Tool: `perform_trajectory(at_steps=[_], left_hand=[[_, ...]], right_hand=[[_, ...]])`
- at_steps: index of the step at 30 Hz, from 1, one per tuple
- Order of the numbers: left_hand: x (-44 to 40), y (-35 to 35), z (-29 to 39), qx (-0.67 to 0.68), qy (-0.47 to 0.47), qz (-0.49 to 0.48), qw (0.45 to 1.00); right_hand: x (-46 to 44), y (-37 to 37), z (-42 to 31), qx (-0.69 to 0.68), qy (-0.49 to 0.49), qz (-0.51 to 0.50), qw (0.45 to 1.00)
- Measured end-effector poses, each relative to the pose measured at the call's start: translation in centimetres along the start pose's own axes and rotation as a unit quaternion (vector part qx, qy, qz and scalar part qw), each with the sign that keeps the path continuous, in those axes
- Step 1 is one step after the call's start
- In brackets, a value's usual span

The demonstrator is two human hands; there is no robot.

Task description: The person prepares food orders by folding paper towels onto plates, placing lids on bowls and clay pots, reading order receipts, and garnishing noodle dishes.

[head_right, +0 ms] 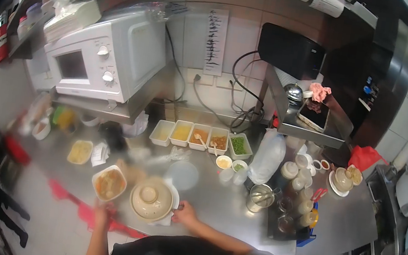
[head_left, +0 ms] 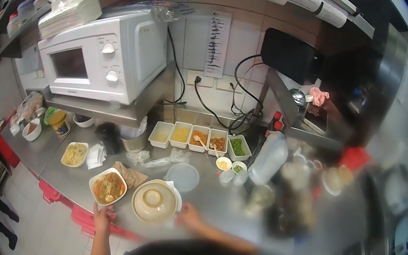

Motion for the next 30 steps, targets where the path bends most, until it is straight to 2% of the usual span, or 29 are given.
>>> perform_trajectory(at_steps=[4, 9, 13, 16, 19, 22, 25, 28, 30], left_hand=[[-0.9, -0.1, 0.9, -0.059, -0.009, 0.012, 0.998], [-3.4, -1.2, 0.4, -0.082, 0.003, -0.039, 0.996], [-3.6, -1.3, 1.0, -0.095, -0.026, -0.034, 0.995], [-4.1, -1.8, 0.6, -0.089, -0.031, -0.057, 0.994], [-3.4, -1.9, 0.2, -0.030, -0.026, -0.081, 0.996], [-3.7, -2.9, -1.9, 0.009, -0.025, -0.063, 0.998], [-4.4, -3.7, -2.8, 0.013, -0.011, -0.095, 0.995], [-4.3, -3.5, -2.7, -0.002, -0.015, -0.080, 0.997], [-4.5, -3.8, -3.1, 0.001, -0.010, -0.089, 0.996]], right_hand=[[1.1, 1.2, -1.6, 0.044, -0.023, 0.065, 0.997], [1.8, 1.5, -2.8, 0.061, -0.029, 0.092, 0.993], [1.7, 1.6, -1.8, 0.059, -0.020, 0.107, 0.992], [1.3, 1.0, -0.2, 0.025, -0.032, 0.084, 0.996], [1.8, 0.1, 1.2, -0.096, -0.063, 0.052, 0.992], [1.2, -1.3, 3.4, -0.186, -0.055, 0.015, 0.981], [1.9, -3.3, 4.7, -0.195, -0.059, -0.024, 0.979], [2.7, -4.8, 5.9, -0.188, -0.102, -0.038, 0.976], [3.7, -6.1, 7.1, -0.128, -0.153, -0.027, 0.979]])
Point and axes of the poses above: each hand's wrist, its own x-axis away from the middle knuckle, its own y-axis out of the palm, z = x × y, the point moved 1 cm from there along -x, towards the middle knuckle, and after that the axes turned 7 degrees about -x, right-handed, at the moved point
